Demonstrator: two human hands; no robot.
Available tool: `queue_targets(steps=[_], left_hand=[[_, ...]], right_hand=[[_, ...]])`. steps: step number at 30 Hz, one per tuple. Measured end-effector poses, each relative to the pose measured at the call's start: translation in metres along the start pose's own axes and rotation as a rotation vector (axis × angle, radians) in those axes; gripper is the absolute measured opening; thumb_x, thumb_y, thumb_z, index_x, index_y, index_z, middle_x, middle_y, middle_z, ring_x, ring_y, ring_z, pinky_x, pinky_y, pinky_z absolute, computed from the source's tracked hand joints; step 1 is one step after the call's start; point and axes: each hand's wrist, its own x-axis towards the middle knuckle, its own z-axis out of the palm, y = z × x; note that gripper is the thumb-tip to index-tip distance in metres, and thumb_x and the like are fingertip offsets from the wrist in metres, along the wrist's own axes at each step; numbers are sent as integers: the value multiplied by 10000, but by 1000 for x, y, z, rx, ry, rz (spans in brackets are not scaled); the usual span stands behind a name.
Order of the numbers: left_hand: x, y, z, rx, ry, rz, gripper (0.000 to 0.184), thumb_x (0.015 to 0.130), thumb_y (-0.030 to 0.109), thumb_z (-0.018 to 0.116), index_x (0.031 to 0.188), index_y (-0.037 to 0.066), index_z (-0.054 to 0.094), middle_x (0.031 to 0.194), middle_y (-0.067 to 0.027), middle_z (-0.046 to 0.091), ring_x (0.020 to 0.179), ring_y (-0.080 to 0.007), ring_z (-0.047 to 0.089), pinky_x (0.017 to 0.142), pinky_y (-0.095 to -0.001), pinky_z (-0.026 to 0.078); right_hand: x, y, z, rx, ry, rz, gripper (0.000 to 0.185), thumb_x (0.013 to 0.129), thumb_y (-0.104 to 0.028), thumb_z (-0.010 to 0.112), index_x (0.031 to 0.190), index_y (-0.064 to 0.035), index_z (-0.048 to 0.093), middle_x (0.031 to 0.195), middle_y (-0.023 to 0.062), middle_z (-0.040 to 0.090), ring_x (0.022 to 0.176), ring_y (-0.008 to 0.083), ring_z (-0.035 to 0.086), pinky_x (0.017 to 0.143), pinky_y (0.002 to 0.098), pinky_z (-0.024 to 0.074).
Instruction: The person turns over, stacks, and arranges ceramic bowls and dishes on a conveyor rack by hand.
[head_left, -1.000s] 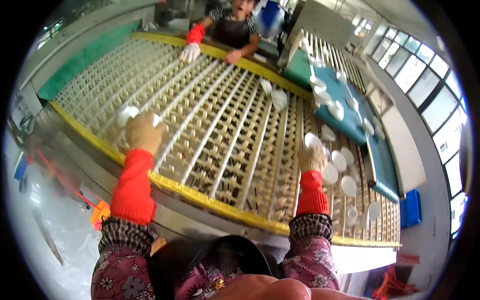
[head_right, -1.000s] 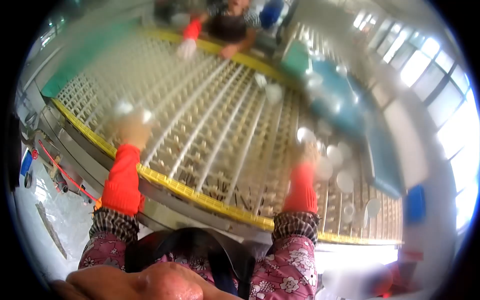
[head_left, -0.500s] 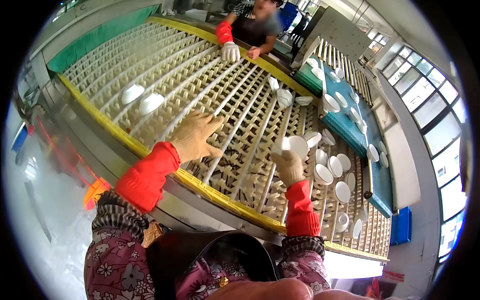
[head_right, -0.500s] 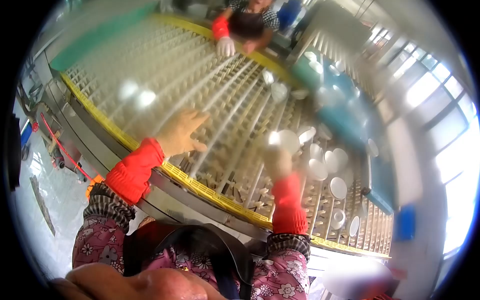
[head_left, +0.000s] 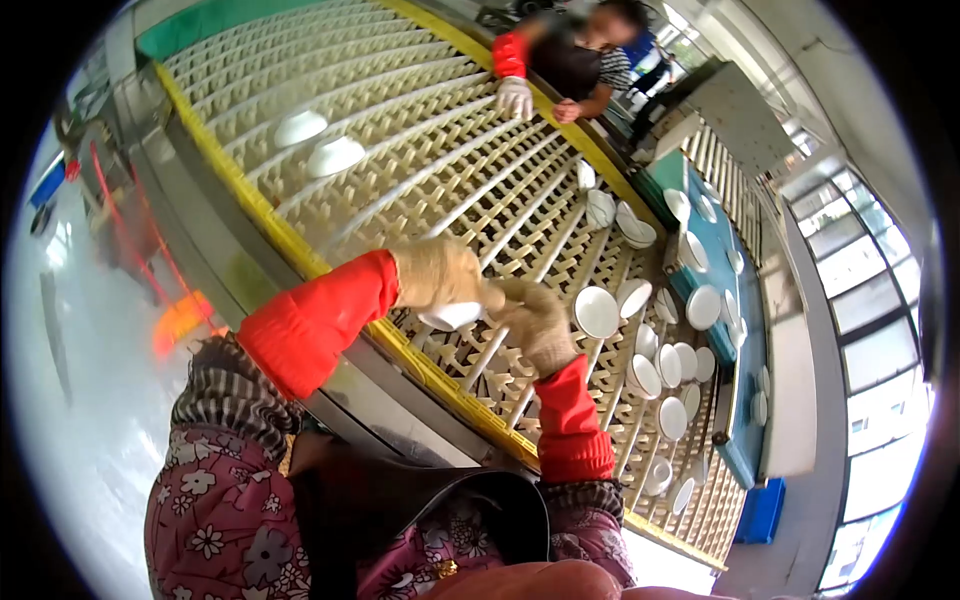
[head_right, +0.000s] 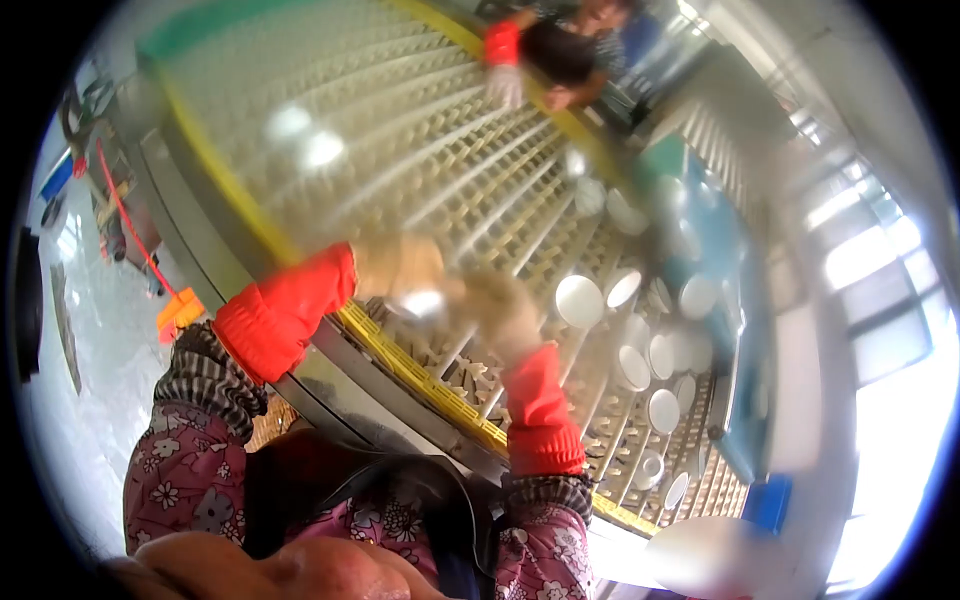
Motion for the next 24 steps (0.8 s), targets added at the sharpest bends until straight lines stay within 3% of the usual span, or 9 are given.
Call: queue_targets(steps=[1,3,4,9,11,13,17,22,24], left_hand=[[-5,-15,9,178,61,-56,533,875,330,951,1349,318,708,907,-68,749,908,-282,814,764,-395,693],[-17,-31,-16,196,80,-309,657,889,323,955,1461,310,633,1038,-76,778,975,-293,815,813,-413,705],[-23,-39,-29,204,87,-434,719,896,320,957,1517,306,596,1103,-79,793,1008,-298,816,838,-422,711],[-43,-36,-78,-649,789,-1292,740,1057,666,728,1480,59,720,1316,-210,819,1127,-304,813,993,-440,656],[-55,-58,-75,-138,476,-1442,684,1039,640,754,1486,122,748,1353,-212,810,1220,-321,783,1095,-508,582],[-60,-79,-57,351,87,-1378,633,1031,592,775,1503,170,758,1390,-210,800,1291,-337,749,1158,-546,511],[-50,-56,-49,402,107,-1245,642,1009,515,798,1547,170,736,1404,-212,792,1314,-369,726,1133,-551,515],[-44,-56,-39,-59,416,-1270,646,1017,472,781,1519,69,723,1390,-228,783,1318,-416,714,1139,-526,552],[-27,-22,-71,119,113,-1160,649,1009,478,785,1497,53,728,1404,-231,768,1318,-427,707,1162,-516,544]], right_hand=[[-3,-8,-10,92,118,6,356,986,-59,905,1324,11,819,1210,158,819,1059,252,788,921,347,693],[-9,8,-36,-128,346,-93,530,906,-137,963,1394,-14,797,1184,165,821,1022,289,799,876,443,672],[-19,-12,-52,-757,438,-77,494,887,-245,924,1306,-14,802,1118,220,793,982,398,779,892,512,632],[-37,125,-77,-719,685,-256,278,934,-277,816,1001,-13,762,958,219,754,951,474,728,914,526,586],[-34,151,-81,-760,682,-247,256,946,-269,806,948,-17,765,958,219,746,950,476,722,896,542,576],[-33,145,-78,-717,690,-142,265,965,-257,800,867,-14,760,952,231,740,924,481,714,872,553,565],[-27,164,-78,-719,741,-158,321,1028,-283,790,888,5,766,847,187,730,787,394,723,796,511,570],[-31,167,-71,106,633,30,391,1078,-364,766,1159,14,827,966,69,783,857,145,673,761,358,565],[-42,89,-57,456,601,91,452,1085,-372,755,1267,37,813,1087,121,821,924,183,723,796,337,594]])
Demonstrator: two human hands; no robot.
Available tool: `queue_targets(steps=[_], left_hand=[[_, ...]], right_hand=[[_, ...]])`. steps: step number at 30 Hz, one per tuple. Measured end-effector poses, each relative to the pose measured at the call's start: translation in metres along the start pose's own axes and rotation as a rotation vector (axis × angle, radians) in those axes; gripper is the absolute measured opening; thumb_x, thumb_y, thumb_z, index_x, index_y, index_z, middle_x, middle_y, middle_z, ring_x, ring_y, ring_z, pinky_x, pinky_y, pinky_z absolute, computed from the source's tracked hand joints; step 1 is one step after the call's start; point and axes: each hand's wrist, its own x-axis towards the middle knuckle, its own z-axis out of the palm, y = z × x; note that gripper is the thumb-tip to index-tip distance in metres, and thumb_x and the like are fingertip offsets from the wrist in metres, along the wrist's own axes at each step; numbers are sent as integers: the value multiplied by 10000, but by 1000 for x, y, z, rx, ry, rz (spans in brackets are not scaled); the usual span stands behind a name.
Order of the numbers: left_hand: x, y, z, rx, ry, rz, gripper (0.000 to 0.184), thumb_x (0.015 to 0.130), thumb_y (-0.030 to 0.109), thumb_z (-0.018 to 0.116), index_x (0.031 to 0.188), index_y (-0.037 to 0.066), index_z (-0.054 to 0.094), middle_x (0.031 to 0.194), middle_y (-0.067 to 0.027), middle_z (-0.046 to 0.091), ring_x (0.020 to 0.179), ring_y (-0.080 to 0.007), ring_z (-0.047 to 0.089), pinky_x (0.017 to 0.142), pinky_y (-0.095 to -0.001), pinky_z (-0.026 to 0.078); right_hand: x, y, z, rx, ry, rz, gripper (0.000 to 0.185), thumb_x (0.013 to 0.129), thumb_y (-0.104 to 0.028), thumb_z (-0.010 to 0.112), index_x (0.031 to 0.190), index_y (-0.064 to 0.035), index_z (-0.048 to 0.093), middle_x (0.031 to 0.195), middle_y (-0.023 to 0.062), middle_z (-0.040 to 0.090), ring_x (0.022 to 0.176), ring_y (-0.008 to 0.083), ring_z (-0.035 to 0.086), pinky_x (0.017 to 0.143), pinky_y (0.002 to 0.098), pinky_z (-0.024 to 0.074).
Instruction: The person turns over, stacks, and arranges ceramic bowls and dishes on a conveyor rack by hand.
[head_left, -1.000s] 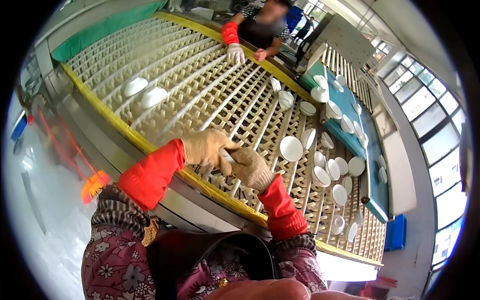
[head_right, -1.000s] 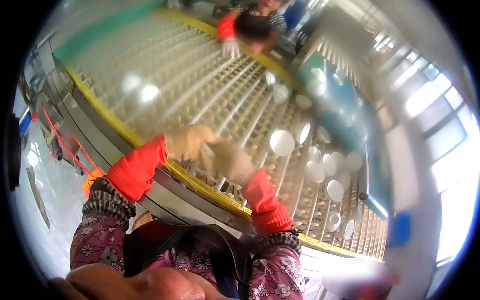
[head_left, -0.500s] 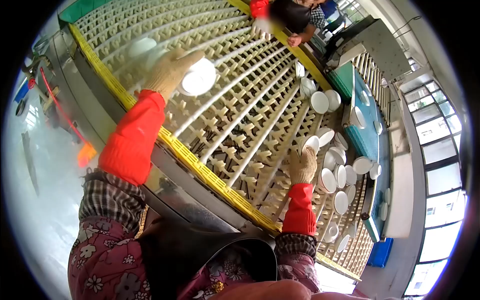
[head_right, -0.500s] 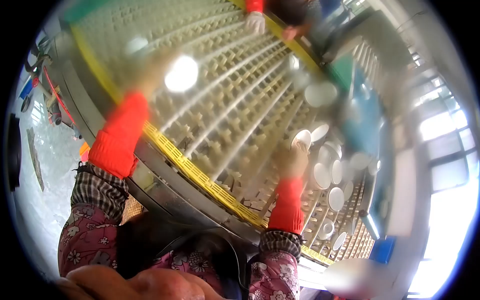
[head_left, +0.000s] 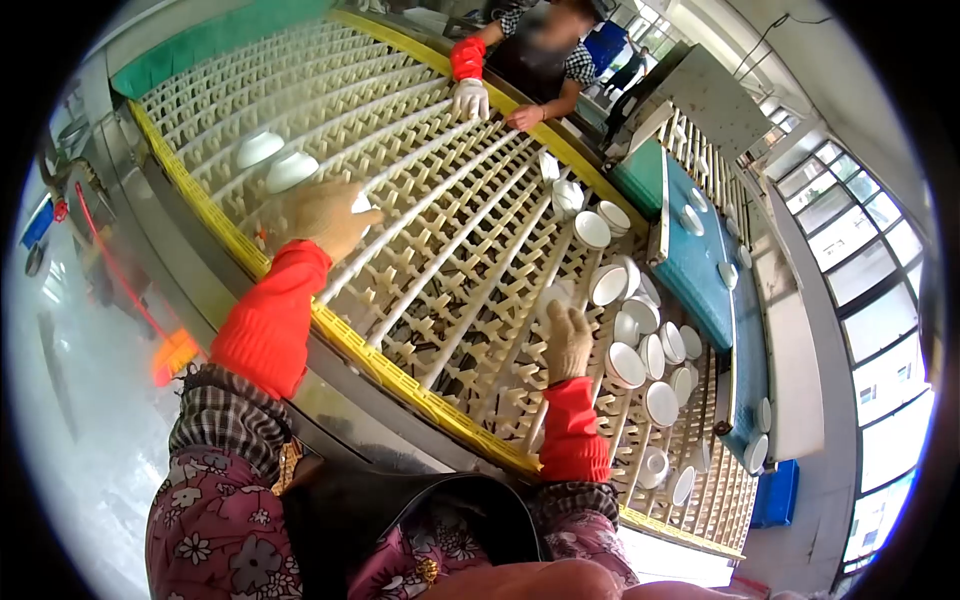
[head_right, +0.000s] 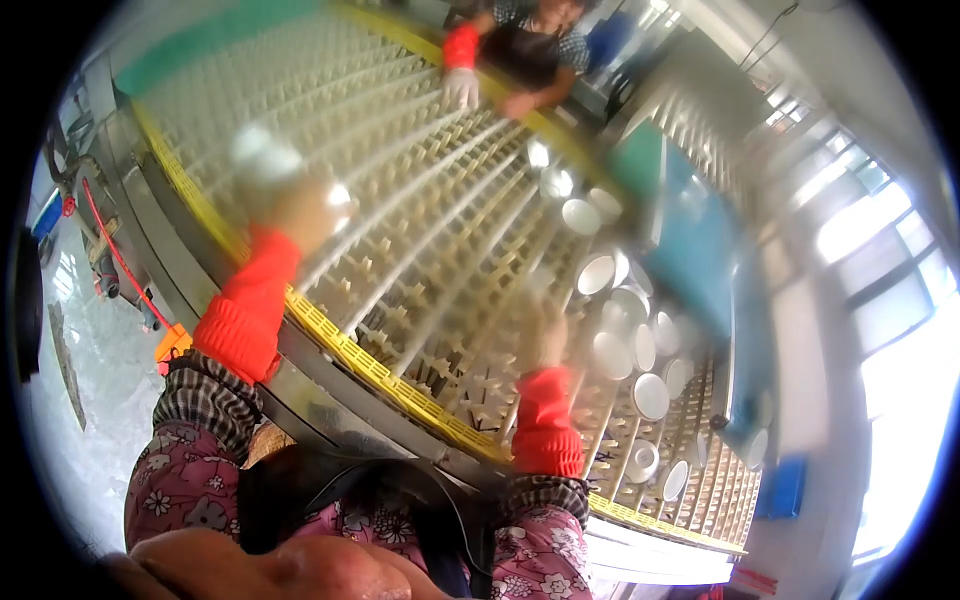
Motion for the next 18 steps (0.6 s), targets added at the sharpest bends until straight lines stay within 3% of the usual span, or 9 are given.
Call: queue_targets(steps=[3,4,6,7,8,10,13,16,18], left_hand=[[-25,39,7,-120,214,335,784,950,523,877,1505,0,694,1475,-225,725,1396,-405,655,1224,-567,497],[-27,50,5,-200,-3,469,861,943,539,897,1546,-26,654,1514,-257,707,1464,-409,618,1275,-582,468],[-41,67,33,-260,-35,778,1002,945,637,875,1619,-46,587,1573,-265,671,1522,-413,584,1309,-556,456],[-46,69,58,-405,-65,846,873,916,443,959,1644,92,628,1657,-207,630,1569,-382,554,1365,-588,376],[-64,96,32,-168,-300,786,864,890,516,956,1611,137,665,1595,-196,677,1501,-376,601,1345,-550,417],[-64,97,61,2,-285,1035,881,848,640,917,1573,197,683,1288,-186,795,1266,-431,674,1159,-549,525],[-61,90,62,33,-286,916,1042,759,719,964,1597,181,656,1222,-206,797,1244,-459,677,1095,-536,555],[-48,72,98,73,-155,992,1144,661,703,1022,1626,213,652,1296,-191,783,1270,-443,694,1092,-517,579],[-53,77,84,134,-244,927,1122,825,837,827,1587,28,675,1302,-180,818,1225,-342,685,1124,-437,495]], right_hand=[[-18,-4,37,103,-275,75,342,1058,-236,759,1272,27,807,1188,141,809,1027,234,739,903,391,619],[-20,5,51,114,-394,99,314,1049,-190,761,1274,23,805,1221,148,805,1061,250,745,938,409,628],[-9,43,82,118,-654,188,275,1031,-99,763,1278,16,801,1289,162,797,1130,284,756,1010,445,644],[-9,60,93,59,-762,157,269,1022,-54,765,1280,13,799,1322,168,793,1164,301,761,1045,463,653],[-22,50,98,-151,-848,-44,270,993,-69,805,1258,-18,814,1276,160,806,1148,316,763,1017,474,652],[-47,13,91,-303,-794,-609,277,938,-109,883,1205,-58,832,1220,149,813,1134,348,760,982,487,640],[-28,23,88,-279,-917,-494,210,980,-192,873,1137,-58,833,1113,171,824,1037,365,780,895,455,624],[-40,-2,91,-450,-715,-687,135,952,-188,877,910,-70,826,853,144,782,767,360,750,748,415,619],[-35,-17,89,-607,-759,-735,129,957,-198,874,907,-84,840,855,116,801,749,336,757,738,412,622]])
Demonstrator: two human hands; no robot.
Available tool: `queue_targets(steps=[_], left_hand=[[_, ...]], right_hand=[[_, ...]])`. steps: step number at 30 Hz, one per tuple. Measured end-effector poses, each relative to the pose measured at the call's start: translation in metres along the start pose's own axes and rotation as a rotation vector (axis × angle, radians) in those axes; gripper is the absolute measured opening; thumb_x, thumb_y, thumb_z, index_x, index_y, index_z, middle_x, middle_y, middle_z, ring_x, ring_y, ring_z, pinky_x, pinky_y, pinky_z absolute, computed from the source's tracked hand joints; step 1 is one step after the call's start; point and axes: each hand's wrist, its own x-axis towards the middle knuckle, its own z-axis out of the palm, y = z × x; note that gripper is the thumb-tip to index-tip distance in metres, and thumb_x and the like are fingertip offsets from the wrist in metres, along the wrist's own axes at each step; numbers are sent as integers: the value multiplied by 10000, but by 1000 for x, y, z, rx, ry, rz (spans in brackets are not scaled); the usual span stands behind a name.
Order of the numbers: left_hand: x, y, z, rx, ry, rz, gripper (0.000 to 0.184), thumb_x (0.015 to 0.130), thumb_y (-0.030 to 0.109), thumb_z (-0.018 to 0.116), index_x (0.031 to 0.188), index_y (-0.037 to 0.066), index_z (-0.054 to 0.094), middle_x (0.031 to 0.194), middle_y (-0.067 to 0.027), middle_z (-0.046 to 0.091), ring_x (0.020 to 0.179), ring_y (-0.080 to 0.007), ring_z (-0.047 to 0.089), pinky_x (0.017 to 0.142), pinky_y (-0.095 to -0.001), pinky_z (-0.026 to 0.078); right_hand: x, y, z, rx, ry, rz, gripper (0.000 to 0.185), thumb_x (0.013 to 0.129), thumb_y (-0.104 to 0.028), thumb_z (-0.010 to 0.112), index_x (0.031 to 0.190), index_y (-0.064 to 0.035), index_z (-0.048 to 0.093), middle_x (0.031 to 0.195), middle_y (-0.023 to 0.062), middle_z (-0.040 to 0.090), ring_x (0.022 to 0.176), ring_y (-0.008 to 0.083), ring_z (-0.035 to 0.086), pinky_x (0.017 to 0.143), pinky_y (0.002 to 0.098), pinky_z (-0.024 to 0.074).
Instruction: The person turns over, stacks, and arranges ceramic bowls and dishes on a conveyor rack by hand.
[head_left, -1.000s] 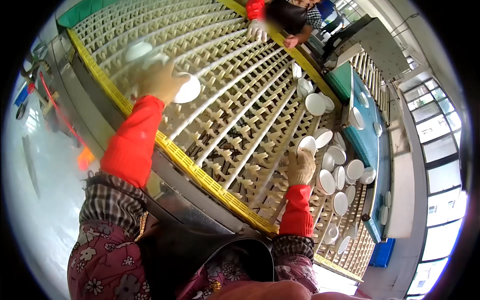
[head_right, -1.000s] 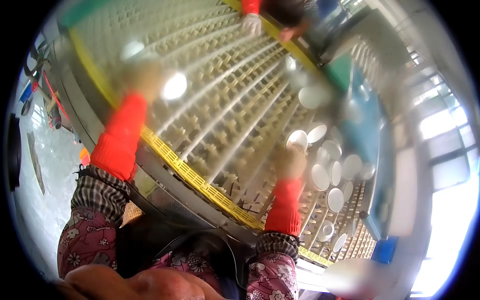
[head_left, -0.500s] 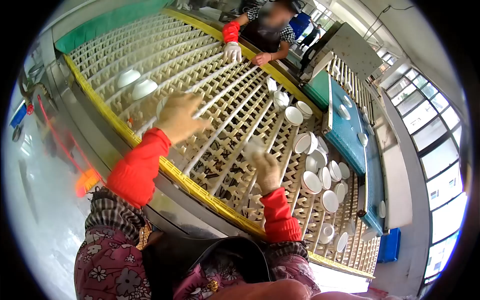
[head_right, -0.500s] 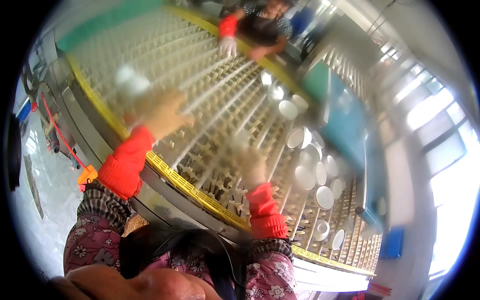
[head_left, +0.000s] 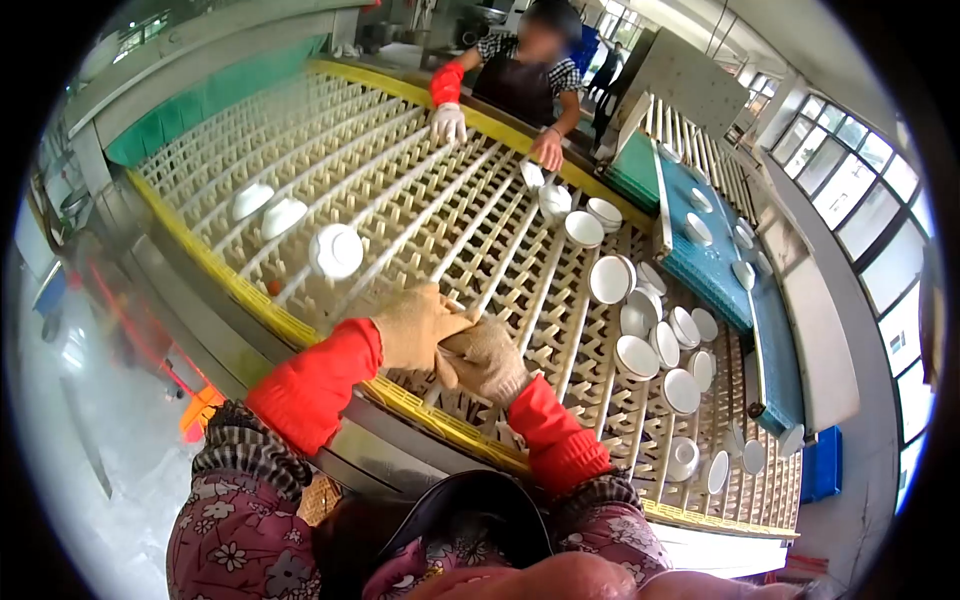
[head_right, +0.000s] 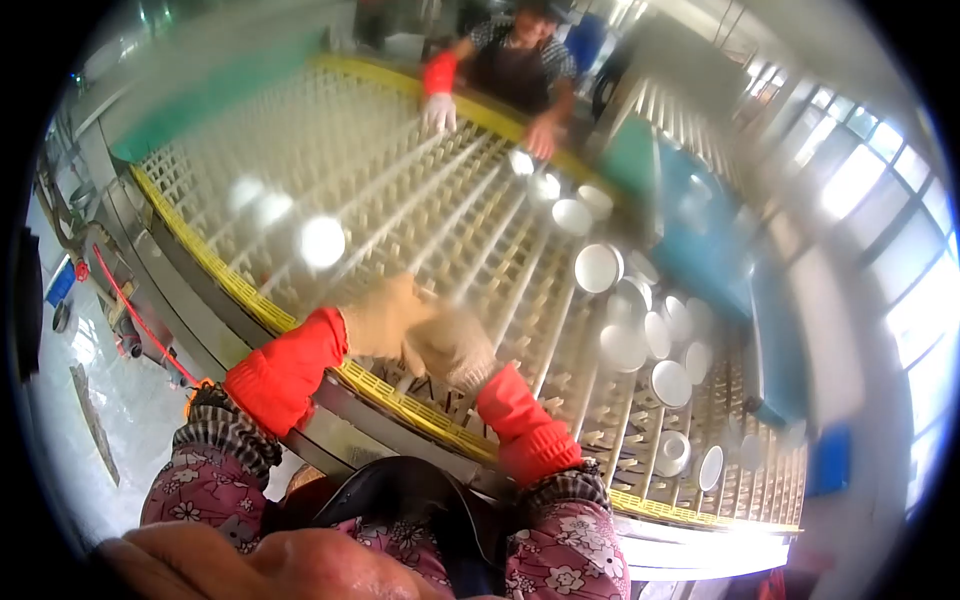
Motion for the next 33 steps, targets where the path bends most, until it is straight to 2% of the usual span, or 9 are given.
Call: queue_targets(steps=[7,10,13,16,19,22,25,30,33], left_hand=[[7,-19,35,40,89,-63,897,924,773,810,1434,36,769,1152,-160,840,1180,-334,734,1108,-485,554],[9,-14,17,-183,40,-304,828,997,749,782,1324,-12,802,1037,-133,831,1006,-284,778,908,-463,644],[8,-20,0,-815,218,-599,714,1078,634,772,1303,-42,801,1022,-108,830,750,-215,768,717,-338,644],[-2,-50,0,-1209,458,-622,656,1079,585,785,1386,5,783,1147,-158,846,976,-231,822,835,-365,662],[-14,-89,12,-485,451,-751,554,1079,497,789,1399,44,788,1196,-178,846,1043,-303,821,952,-425,647],[-24,-79,8,83,402,-912,470,1069,408,787,1393,68,795,1226,-187,844,1099,-370,808,1048,-492,610],[-9,-28,-40,-19,277,-884,513,1033,378,820,1443,75,762,1230,-181,840,1182,-385,779,1060,-523,585],[10,4,-13,-51,504,-483,780,938,461,931,1523,11,677,1336,-221,792,1264,-348,746,1090,-495,577],[22,44,-29,-158,357,-365,1075,868,535,978,1694,3,543,1583,-317,658,1508,-412,617,1314,-494,481]], right_hand=[[-7,-11,-57,-51,346,118,370,848,-125,1002,1192,-122,867,1243,92,872,1181,271,811,1094,464,626],[-35,47,-78,-311,706,366,590,834,-195,1018,1369,-108,784,1316,132,834,1255,296,784,1169,470,573],[-81,66,-114,-753,688,651,617,829,-344,987,1340,-68,781,1346,149,805,1291,345,745,1128,472,587],[-131,97,-114,-827,528,809,436,949,-373,816,1266,-75,779,1209,171,821,1164,386,761,1045,513,591],[-154,137,-104,-897,447,725,299,1060,-365,630,1075,-97,762,981,200,819,968,433,799,939,564,616],[-158,138,-95,-702,462,879,294,1064,-365,641,1001,-101,752,953,205,810,902,459,795,857,598,624],[-159,136,-99,-662,435,863,288,1073,-369,645,1088,-134,810,986,202,828,916,470,796,836,594,628],[-150,115,-112,-535,564,783,343,1063,-321,685,1294,-126,847,1115,208,845,994,414,818,880,528,633],[-128,101,-114,-103,759,697,435,1037,-250,713,1389,-19,821,1205,155,849,1053,246,805,910,400,616]])
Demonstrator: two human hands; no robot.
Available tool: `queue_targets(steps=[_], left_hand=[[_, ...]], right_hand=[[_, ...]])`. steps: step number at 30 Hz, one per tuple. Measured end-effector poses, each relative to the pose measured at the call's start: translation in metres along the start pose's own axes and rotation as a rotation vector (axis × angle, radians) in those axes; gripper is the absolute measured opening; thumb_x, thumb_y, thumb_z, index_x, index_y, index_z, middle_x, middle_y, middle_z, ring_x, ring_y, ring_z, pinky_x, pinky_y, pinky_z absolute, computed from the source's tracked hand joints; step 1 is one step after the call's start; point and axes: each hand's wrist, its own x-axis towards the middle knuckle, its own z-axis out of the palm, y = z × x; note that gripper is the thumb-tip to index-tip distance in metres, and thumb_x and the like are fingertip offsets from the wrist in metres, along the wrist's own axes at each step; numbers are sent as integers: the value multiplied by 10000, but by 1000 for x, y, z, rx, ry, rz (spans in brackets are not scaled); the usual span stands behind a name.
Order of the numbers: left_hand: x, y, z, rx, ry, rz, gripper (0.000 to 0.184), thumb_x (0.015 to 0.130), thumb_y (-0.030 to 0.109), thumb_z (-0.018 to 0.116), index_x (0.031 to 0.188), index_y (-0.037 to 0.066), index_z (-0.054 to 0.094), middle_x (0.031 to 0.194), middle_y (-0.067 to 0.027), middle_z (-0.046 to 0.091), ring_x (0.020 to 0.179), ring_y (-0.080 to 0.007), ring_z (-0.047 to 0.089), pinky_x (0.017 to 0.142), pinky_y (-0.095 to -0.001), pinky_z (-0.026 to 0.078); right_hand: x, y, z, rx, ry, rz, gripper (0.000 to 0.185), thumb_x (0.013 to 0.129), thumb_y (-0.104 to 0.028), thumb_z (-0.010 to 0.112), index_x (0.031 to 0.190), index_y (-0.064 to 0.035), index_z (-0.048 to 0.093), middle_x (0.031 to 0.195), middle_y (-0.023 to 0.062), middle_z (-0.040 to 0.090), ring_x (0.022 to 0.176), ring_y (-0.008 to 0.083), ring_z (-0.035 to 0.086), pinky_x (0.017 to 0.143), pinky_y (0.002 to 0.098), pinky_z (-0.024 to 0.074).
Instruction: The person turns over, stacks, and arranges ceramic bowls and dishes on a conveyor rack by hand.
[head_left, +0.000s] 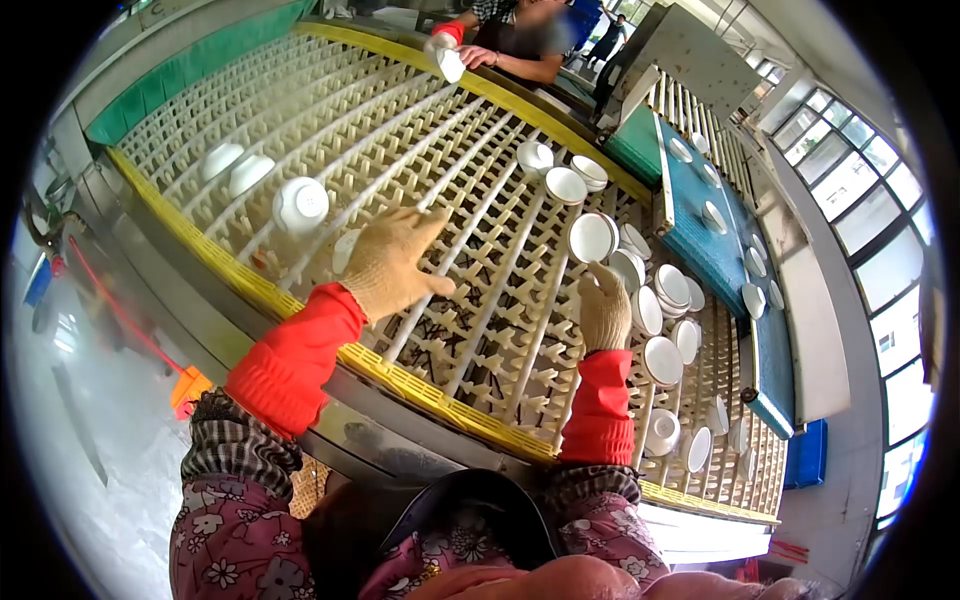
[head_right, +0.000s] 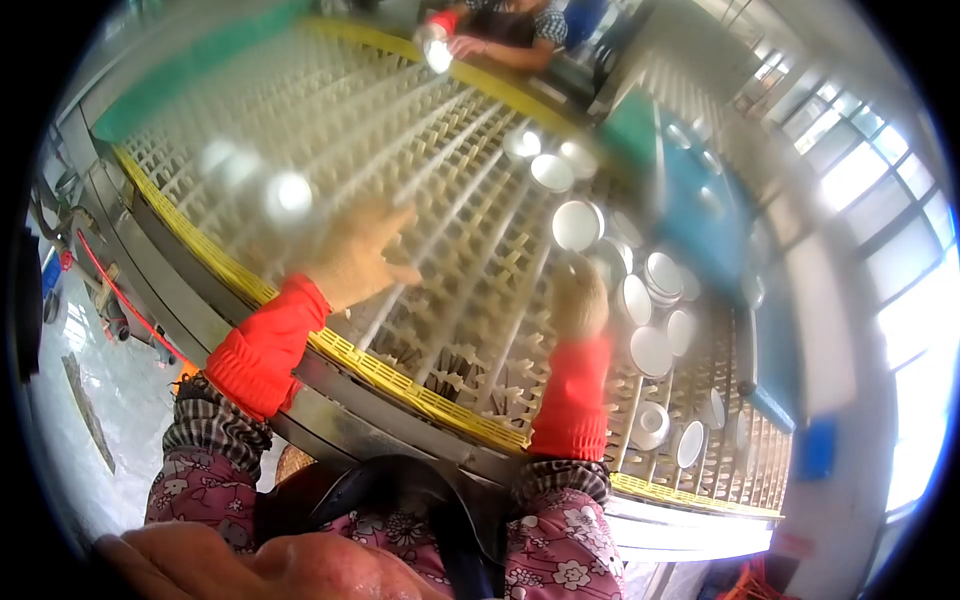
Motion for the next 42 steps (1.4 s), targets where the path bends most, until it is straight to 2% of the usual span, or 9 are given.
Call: queue_targets(steps=[9,12,15,17,18,23,28,31,42], left_hand=[[-2,-5,31,-944,-355,-23,1208,828,950,799,1557,-2,651,1409,-214,775,1328,-346,739,1151,-435,599],[-2,0,30,-1093,-407,-91,826,1001,603,855,1498,-38,701,1322,-116,817,1210,-236,779,1069,-377,633],[5,-3,36,-1045,-288,-191,687,1006,409,893,1506,-23,703,1264,-117,828,1183,-235,784,1037,-369,638],[4,1,9,-898,-320,-462,600,1013,329,893,1472,-20,728,1248,-128,837,1176,-217,777,1031,-363,633],[3,10,16,-952,-173,-574,535,953,453,919,1157,-35,832,1070,-125,839,919,-200,794,825,-352,642],[12,0,-6,-868,84,-693,495,1006,472,873,1289,67,845,1236,-112,828,1051,-185,792,843,-348,640],[54,-69,-45,169,325,-30,604,1022,482,853,1422,38,766,1340,-195,801,1228,-322,778,1083,-397,597],[106,-155,-67,-421,286,-726,787,963,550,861,1478,-31,732,1438,-289,768,1324,-398,755,1169,-465,553],[96,20,50,182,-98,-69,961,995,592,860,1680,0,536,1628,-236,658,1467,-371,641,1277,-505,490]], right_hand=[[-50,-139,27,1283,-651,166,540,1111,-281,769,1513,67,671,1420,220,785,1192,280,787,1027,401,665],[-35,-124,41,751,-415,-390,624,1102,-378,767,1553,46,686,1401,199,778,1209,291,772,1063,391,637],[-43,-108,45,1024,-602,297,461,1165,-246,697,1541,19,716,1404,186,782,1246,254,775,1024,377,664],[-37,-86,73,746,-484,-13,479,1137,-283,733,1516,10,744,1394,160,790,1214,218,771,1030,343,630],[-37,-83,76,631,-429,-44,499,1115,-310,759,1503,4,757,1383,145,797,1193,199,768,1030,323,610],[-34,-59,84,275,-299,-232,343,1053,-162,765,1383,-81,816,1381,173,800,1183,296,795,985,398,665],[-37,-36,52,298,-386,-196,493,1087,-287,765,1487,1,761,1308,160,838,1183,204,778,1044,342,608],[-41,-31,10,224,-414,-276,438,1081,-207,760,1448,31,757,1234,135,838,1084,165,774,981,330,620],[-98,22,-131,-223,-300,202,491,1042,-247,774,1469,-7,758,1153,172,818,1032,292,775,947,415,605]])
